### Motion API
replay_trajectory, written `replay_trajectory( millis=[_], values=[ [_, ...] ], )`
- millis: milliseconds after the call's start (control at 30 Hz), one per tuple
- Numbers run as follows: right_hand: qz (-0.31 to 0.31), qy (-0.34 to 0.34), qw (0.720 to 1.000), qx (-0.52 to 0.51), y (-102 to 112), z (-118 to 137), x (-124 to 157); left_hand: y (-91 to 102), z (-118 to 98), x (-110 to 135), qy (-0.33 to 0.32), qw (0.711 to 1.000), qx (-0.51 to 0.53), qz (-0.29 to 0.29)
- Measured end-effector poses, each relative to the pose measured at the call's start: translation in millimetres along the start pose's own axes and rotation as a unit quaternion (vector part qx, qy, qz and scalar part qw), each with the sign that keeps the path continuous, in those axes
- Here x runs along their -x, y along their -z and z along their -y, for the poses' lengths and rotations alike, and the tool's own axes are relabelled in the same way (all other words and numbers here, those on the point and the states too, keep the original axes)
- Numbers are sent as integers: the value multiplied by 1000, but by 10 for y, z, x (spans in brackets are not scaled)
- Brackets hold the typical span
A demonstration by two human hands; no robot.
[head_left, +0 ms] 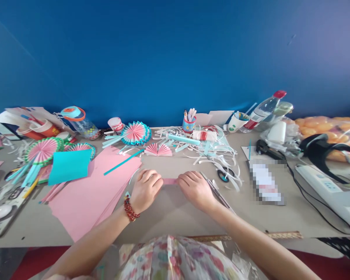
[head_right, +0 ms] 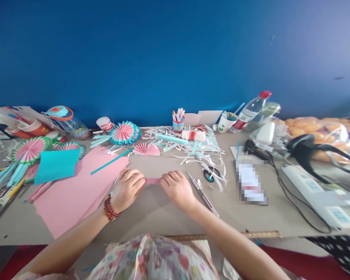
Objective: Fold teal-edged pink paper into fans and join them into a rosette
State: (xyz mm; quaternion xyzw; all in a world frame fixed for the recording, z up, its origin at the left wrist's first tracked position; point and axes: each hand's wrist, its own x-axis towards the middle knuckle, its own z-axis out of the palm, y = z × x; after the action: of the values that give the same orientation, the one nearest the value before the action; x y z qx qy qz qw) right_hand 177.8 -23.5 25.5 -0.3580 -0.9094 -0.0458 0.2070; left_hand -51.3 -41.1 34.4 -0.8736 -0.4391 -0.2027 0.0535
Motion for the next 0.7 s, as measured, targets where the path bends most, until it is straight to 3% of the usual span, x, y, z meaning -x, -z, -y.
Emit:
replay_trajectory(
  millis=[267,467,700],
  values=[
    [30,6,999,-14,-163,74,397,-200,-13,314,-28,996,8,84],
    [25,-1,999,-37,-194,94,606,-177,-1,442,-14,995,48,90],
    [-6,-29,999,-39,-205,73,657,-130,37,411,11,993,83,83]
  ],
)
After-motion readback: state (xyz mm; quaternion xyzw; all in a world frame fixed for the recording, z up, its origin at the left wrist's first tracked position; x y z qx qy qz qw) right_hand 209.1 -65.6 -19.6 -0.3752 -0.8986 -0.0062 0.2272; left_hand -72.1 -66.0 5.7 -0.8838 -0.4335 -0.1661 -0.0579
